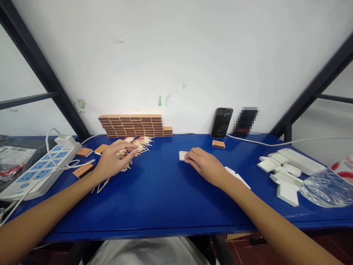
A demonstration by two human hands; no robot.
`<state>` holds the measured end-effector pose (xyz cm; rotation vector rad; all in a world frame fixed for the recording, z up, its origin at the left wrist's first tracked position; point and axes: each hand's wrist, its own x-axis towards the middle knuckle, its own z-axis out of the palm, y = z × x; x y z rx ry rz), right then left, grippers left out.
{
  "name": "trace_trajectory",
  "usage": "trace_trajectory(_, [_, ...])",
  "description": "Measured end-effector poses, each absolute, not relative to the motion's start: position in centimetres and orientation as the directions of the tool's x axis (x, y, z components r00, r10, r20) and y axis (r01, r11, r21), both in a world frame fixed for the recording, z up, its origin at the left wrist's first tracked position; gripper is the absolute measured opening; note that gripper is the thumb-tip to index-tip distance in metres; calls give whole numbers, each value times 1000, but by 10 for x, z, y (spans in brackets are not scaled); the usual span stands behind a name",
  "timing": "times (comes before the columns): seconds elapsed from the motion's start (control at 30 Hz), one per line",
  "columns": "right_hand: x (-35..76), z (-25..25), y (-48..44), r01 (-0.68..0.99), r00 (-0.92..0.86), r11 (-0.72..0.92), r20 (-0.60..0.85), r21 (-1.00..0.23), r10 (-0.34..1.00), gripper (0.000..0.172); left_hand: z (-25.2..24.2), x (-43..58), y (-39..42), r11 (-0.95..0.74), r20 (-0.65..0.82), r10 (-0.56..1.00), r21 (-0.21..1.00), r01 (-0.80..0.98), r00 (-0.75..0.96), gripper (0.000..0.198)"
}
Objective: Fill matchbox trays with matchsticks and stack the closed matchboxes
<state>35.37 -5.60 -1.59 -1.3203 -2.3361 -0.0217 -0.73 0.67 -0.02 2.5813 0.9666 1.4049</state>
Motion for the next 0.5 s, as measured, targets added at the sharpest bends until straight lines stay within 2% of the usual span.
trace_trajectory(0.13, [344,7,-44,756,-443,542,322,-367,837,28,4,-11,7,-812,759,523,307,496,388,12])
trace_trajectory(0.2, [362,16,-51,774,-345,444,287,-451,894,33,10,-14,8,-798,781,519,299,523,347,14])
trace_trajectory(0.27, [390,16,-70,817,-170,303,298,-491,939,40,15,-17,8,-756,799,540,321,571,266,16])
trace_trajectory(0.3, [406,13,-82,843,-64,223,320,-489,945,43,17,-17,8,-742,800,548,331,583,243,17])
trace_trajectory(0.37, [434,0,-108,909,73,68,319,-411,945,51,17,-16,7,-742,791,550,316,591,269,17])
trace_trajectory(0.43, [451,-20,-132,948,119,-10,326,-317,938,60,12,-11,5,-802,761,520,279,528,387,18])
trace_trajectory(0.5, [455,-37,-145,967,79,19,372,-252,925,63,7,-4,2,-840,709,504,268,473,493,19])
